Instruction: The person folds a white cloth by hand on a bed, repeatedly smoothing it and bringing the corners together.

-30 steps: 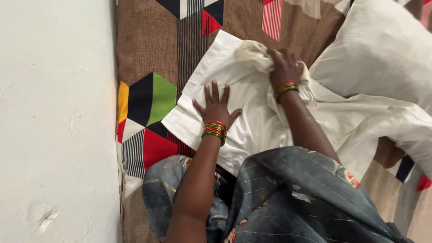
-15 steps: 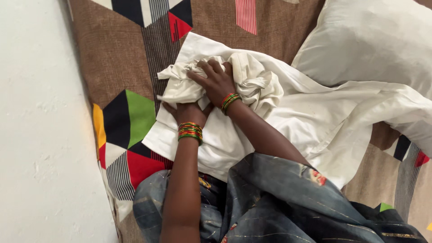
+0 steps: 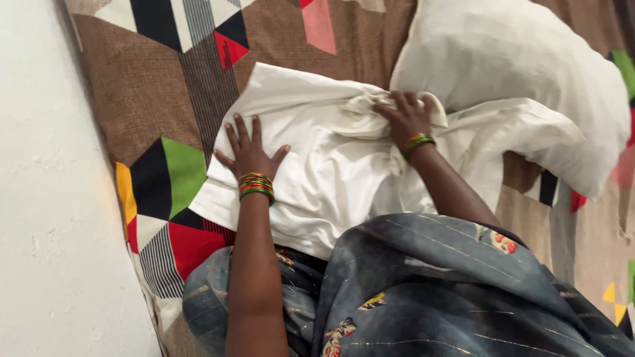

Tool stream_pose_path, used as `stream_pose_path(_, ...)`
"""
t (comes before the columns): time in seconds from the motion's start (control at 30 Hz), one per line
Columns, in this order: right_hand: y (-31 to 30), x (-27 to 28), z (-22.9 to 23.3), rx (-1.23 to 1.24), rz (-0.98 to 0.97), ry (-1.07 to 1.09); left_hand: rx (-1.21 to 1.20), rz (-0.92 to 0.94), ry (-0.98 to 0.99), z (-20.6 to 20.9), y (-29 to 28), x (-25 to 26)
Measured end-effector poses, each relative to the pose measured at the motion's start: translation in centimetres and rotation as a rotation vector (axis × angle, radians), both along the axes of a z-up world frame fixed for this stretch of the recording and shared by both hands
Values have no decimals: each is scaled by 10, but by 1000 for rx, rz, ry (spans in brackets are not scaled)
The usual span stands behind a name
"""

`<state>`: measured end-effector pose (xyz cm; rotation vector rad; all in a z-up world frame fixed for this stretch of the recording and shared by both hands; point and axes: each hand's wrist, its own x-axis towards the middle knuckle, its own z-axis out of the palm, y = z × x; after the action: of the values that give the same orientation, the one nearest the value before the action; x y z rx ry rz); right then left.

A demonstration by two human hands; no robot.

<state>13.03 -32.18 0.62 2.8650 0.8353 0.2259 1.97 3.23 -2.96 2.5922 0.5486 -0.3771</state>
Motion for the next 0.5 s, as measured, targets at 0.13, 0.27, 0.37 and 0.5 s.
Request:
stream_pose_path(0.13,-71,-22,42,-80,-237,67,-1,-19,2,-11,5,-1)
stream_pose_path(0.27,-99,-51,75,61,-303,154,37,-60,-157,-42,13,-14)
stream_pose_path(0.37,-63,-67,64,315,-98,208,38,-3,-179,-43,13,-20)
stream_pose_path(0.5,33,-123,18,185,241,220,144,92,-112,-8,23,-36)
